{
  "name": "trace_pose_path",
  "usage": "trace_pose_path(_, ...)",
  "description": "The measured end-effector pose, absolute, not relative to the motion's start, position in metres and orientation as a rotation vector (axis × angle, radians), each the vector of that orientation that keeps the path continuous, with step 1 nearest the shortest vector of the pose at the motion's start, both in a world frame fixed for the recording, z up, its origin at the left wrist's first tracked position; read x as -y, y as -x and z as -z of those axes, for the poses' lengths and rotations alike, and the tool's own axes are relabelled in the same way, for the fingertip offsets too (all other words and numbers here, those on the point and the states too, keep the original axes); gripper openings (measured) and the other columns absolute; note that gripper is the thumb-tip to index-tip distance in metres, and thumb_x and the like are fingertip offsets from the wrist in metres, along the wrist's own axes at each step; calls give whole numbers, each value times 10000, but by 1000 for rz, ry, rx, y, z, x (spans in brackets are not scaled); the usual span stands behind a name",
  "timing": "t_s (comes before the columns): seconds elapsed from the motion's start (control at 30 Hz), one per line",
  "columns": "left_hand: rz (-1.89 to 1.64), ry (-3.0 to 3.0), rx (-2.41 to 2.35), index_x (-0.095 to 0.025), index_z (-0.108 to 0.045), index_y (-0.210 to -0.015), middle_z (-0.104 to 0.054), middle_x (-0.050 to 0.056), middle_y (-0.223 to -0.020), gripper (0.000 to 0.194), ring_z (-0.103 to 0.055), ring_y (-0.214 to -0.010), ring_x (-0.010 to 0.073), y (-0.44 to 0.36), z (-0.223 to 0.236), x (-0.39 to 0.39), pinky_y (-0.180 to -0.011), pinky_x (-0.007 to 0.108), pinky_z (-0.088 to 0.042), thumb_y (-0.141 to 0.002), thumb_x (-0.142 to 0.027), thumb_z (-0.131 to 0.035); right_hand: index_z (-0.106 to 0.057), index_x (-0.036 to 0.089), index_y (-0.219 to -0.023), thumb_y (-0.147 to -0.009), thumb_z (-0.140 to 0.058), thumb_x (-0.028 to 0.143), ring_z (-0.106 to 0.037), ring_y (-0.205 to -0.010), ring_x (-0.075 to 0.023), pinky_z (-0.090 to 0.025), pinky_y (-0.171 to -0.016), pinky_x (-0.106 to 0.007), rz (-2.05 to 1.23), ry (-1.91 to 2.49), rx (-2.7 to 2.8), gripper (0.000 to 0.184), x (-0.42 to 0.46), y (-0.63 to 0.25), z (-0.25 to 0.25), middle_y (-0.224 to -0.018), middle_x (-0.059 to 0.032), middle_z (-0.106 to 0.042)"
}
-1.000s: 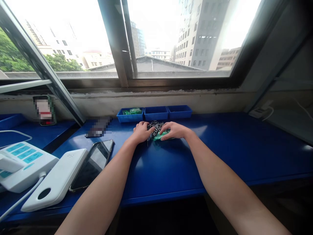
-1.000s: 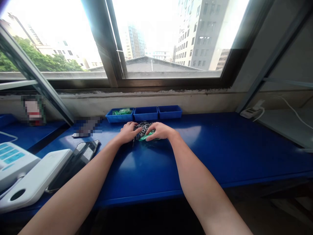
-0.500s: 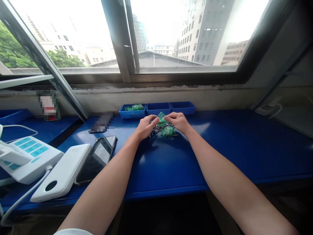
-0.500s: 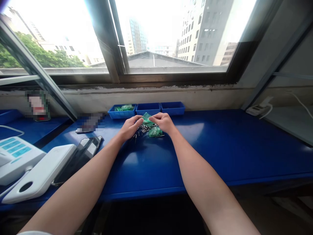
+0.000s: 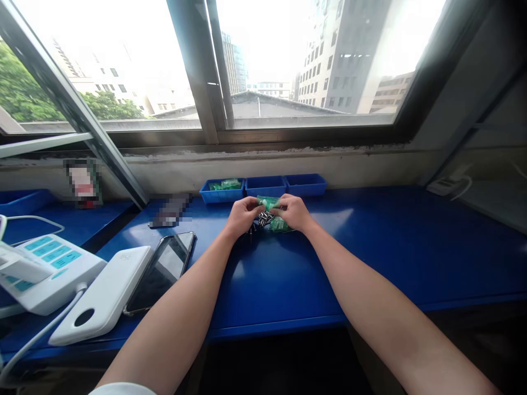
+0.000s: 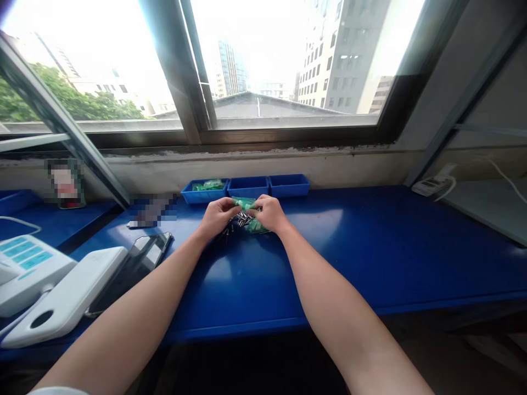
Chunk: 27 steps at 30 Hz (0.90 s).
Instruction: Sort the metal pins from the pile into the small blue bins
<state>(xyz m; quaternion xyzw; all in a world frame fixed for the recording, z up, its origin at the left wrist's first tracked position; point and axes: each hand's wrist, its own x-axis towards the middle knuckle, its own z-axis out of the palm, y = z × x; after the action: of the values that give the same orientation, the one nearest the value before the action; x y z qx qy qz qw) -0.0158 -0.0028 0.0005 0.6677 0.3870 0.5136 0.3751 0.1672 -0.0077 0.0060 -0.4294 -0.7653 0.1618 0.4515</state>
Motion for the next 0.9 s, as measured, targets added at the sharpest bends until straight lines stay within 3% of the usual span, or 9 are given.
trace_pose_path(0.17, -1359, -1867, -1050, -163, -676, -928, -692, 32, -827, 270, -622, -752, 169, 12, 1, 5, -698, 277, -492, -707, -318, -681, -729, 188, -654, -755, -673, 416, -531, -633, -121, -400, -592, -261, -290, 1069, 1882, 255, 4, -168, -2, -729, -24, -599)
trace_pose_path(0.47, -1426, -2177, -1193, -187, -697, -884, -707, 55, -980, 152, -642, -917, 204, 5, -3, 15, -848, 313, -480, -757, -223, -622, -718, 191, -652, -758, -682, 315, -556, -736, -166, -419, -667, -283, -94, 1131, 1859, 167, 0, -170, 3, -749, -41, -624)
trace_pose_path(0.57, -1393, -2111, -1211, -190, -672, -911, -702, 46, -967, 161, -644, -857, 189, 5, -1, 12, -790, 304, -489, -777, -226, -590, -708, 192, -659, -749, -687, 311, -563, -739, -162, -425, -680, -275, -123, 1131, 1876, 150, 1, -167, 2, -749, -37, -631)
trace_pose_path(0.7, -1415, -1965, -1268, -184, -624, -860, -673, 26, -801, 139, -622, -726, 168, 8, 3, 4, -681, 277, -484, -778, -292, -588, -716, 202, -748, -749, -668, 291, -578, -753, -161, -436, -697, -270, -205, 1137, 1858, 102, 3, -166, 1, -756, -32, -655)
trace_pose_path(0.77, -1512, -1862, -1357, -190, -595, -894, -662, 25, -810, 173, -618, -732, 165, 13, 4, -2, -689, 276, -479, -766, -306, -602, -716, 202, -753, -768, -634, 292, -584, -752, -160, -440, -702, -272, -238, 1160, 1837, 122, 3, -166, 2, -761, -33, -664)
trace_pose_path(0.83, -1639, -1704, -1487, -201, -540, -1050, -659, 26, -843, 333, -620, -742, 167, 21, 2, -6, -712, 287, -478, -740, -289, -625, -713, 201, -738, -778, -609, 295, -588, -746, -159, -441, -698, -276, -259, 1195, 1827, 146, 2, -167, 3, -762, -36, -667)
trace_pose_path(0.9, -1702, -1575, -1658, -207, -440, -1195, -634, -4, -734, 508, -611, -686, 177, 32, -3, -9, -719, 313, -474, -732, -286, -634, -712, 201, -731, -774, -601, 290, -589, -744, -160, -440, -690, -278, -275, 1231, 1824, 148, 1, -168, 5, -764, -36, -668)
